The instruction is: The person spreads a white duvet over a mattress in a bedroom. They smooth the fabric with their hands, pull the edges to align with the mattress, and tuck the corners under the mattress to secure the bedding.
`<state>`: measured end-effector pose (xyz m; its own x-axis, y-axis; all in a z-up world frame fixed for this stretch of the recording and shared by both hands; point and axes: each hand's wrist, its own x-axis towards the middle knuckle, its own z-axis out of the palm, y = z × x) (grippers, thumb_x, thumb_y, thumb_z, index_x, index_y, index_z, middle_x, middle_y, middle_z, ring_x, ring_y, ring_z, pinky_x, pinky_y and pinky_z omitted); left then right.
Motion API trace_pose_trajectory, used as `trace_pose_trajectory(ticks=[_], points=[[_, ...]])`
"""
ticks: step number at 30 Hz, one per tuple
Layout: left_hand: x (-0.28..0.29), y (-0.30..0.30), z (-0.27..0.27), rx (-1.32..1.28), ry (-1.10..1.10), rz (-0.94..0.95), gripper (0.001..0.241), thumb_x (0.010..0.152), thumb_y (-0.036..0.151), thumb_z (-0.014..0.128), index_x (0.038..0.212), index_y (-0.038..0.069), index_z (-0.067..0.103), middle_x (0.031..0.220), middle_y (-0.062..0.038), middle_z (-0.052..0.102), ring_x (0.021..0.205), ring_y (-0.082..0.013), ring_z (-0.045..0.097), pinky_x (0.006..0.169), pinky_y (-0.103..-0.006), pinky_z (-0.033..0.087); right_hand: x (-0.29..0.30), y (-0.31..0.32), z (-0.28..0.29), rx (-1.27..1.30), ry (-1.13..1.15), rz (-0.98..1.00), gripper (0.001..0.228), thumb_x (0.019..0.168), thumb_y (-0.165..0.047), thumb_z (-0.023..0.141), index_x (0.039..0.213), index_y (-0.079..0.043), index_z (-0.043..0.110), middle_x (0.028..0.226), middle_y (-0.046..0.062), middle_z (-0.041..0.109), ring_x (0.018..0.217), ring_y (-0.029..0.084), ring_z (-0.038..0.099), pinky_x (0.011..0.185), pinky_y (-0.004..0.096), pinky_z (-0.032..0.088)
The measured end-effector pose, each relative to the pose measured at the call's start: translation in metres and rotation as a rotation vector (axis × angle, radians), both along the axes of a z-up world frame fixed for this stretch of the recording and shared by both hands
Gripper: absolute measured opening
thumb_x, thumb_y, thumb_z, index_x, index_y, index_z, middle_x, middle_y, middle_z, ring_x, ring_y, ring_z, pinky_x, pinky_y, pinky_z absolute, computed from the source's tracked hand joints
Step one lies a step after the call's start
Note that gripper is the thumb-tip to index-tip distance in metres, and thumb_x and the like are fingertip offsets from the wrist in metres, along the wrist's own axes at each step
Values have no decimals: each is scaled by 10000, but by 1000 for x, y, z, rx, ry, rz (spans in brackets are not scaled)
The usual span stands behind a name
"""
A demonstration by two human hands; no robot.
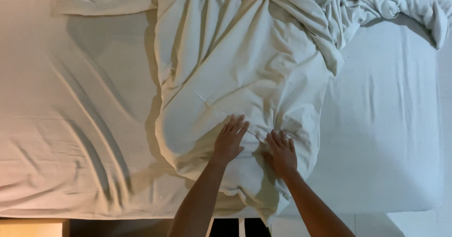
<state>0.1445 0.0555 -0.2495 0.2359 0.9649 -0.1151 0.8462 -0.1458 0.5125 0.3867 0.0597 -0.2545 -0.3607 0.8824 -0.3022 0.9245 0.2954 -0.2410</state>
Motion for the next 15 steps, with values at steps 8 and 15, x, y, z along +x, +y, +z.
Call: trace_pose_trajectory(ticks=[8, 15], points=[[12, 20, -50, 8, 92, 38, 1032, 629, 228, 925, 1532, 162, 431, 1656, -31, 317, 1549, -329, 233, 1202, -590, 264, 4, 8, -46, -39, 21, 3, 737, 889, -421, 670, 1539, -188, 413, 1639, 27, 354, 1553, 302, 210, 1231, 538, 185], [19, 31, -117, 98, 244, 26, 316, 983, 218, 622, 1288, 181, 696, 1549, 3, 540, 1522, -299, 360, 1181, -609, 314, 6, 19, -85, 50, -7, 79, 536, 905, -264, 655, 1422, -150, 569, 1564, 44, 491, 1510, 351, 328, 1172, 585, 318]])
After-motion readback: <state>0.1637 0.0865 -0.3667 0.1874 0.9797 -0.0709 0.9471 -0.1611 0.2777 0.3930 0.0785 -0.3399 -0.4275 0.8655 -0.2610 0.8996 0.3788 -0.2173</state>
